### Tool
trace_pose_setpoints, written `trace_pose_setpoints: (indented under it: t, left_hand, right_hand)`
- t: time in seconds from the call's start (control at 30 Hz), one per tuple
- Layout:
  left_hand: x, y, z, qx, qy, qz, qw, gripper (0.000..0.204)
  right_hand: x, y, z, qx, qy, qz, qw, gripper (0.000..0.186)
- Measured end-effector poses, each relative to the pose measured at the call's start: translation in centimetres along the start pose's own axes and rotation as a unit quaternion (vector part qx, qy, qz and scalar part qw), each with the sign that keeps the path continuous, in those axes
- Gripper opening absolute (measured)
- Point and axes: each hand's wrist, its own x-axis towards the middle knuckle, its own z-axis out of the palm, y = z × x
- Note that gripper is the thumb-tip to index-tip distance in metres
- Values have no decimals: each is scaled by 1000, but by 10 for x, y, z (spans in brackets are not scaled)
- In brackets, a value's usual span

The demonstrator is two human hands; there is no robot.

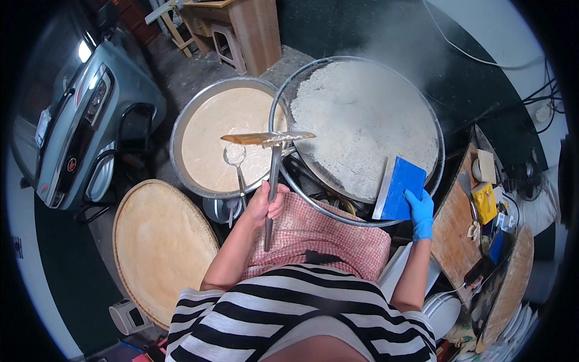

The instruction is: The person ladles batter onto a hot griddle, spreads it into a thin circle, cooks it, then lifts and folds the crepe before placing it on a tray. The cycle repeats with additional crepes.

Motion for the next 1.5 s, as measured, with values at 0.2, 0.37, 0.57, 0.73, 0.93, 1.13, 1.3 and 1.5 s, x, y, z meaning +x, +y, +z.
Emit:
trace_pose_setpoints:
  t: [0.2,0.37,0.57,0.73,0.93,1.13,1.3,1.5]
  left_hand:
    - [13,1,4,93,-96,-25,991,70]
    - [20,7,12,134,-114,-57,983,68]
    - [23,23,23,266,43,-135,953,53]
    - [2,32,21,225,183,-111,951,52]
    - [-17,32,8,158,231,-88,956,54]
    - [-16,28,-1,117,271,-79,952,53]
    - [-13,28,-8,99,267,-67,956,54]
    - [-9,23,-11,95,279,-67,953,54]
  right_hand:
    - [-22,-40,34,136,-184,66,971,38]
    - [-22,-66,72,142,-250,137,948,43]
    - [-32,-89,76,191,-324,87,922,51]
    - [12,-103,55,276,-126,114,946,42]
    - [121,-126,59,-224,-134,-109,959,37]
    - [188,-85,105,-485,-30,-372,790,41]
    - [182,-45,154,-605,-38,-313,731,36]
    - [171,-52,139,-519,-90,-368,766,37]
